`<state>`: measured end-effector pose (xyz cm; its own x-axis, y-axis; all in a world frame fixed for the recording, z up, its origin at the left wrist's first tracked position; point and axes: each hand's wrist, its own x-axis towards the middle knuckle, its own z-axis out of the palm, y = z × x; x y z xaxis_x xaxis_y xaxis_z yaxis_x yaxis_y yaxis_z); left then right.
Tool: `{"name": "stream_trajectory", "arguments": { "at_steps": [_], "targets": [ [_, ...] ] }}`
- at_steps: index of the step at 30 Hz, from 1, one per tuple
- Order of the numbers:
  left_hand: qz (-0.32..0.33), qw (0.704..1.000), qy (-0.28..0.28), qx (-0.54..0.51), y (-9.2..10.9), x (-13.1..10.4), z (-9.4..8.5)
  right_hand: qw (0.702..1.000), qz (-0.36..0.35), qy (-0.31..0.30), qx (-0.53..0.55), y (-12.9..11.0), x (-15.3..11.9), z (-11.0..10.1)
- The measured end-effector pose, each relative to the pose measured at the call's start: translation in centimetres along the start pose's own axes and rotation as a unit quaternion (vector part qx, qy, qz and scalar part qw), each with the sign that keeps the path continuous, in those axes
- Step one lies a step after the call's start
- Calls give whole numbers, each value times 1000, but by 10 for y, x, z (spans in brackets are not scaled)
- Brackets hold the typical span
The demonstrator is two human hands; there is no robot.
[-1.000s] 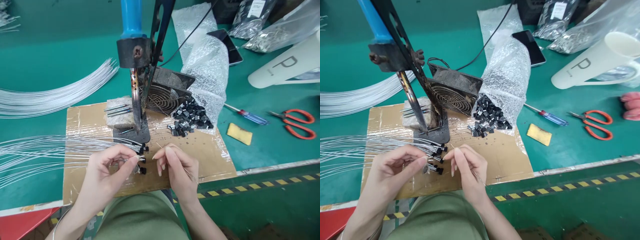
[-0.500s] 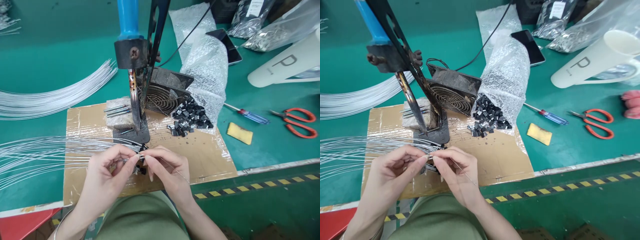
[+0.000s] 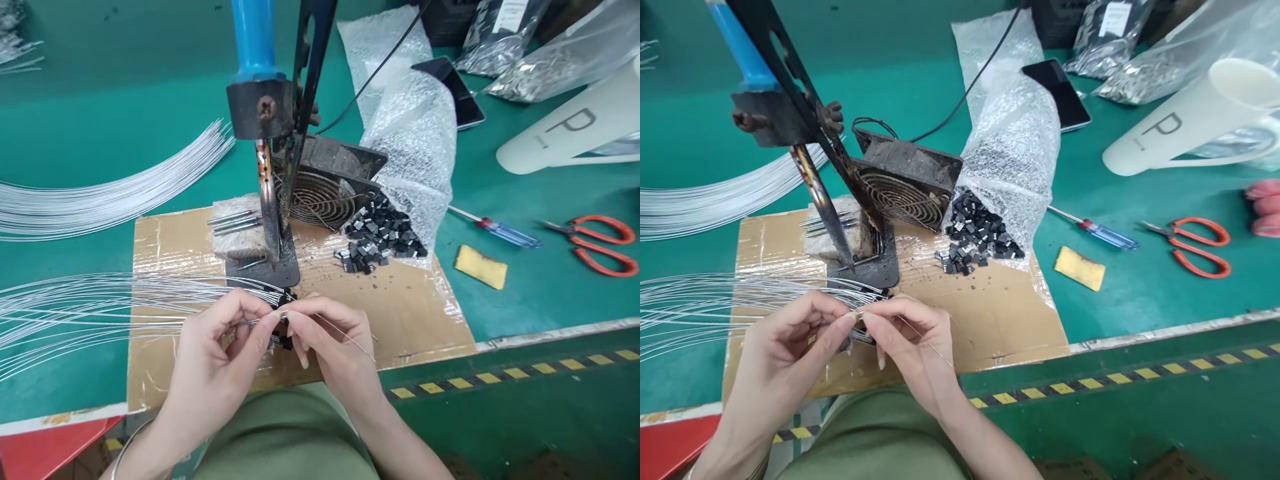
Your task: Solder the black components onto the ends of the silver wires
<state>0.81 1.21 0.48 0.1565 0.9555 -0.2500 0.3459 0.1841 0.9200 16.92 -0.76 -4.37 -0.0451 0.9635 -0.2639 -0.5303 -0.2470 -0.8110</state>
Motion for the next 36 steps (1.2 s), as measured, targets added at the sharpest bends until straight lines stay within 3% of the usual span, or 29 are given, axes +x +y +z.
{"name": "stream_trajectory", "arguments": {
  "at_steps": [19,27,36],
  "targets": [
    [38,997,7,67,-2,-3,3,1000,5,17,9,1,-1,1],
    [49,992,-9,119,2,-5,-2,995,78,-13,52,-9,5,-5],
    [13,997,-28,75,2,-3,-4,992,111,-20,55,-14,7,-7]
  ]
}}
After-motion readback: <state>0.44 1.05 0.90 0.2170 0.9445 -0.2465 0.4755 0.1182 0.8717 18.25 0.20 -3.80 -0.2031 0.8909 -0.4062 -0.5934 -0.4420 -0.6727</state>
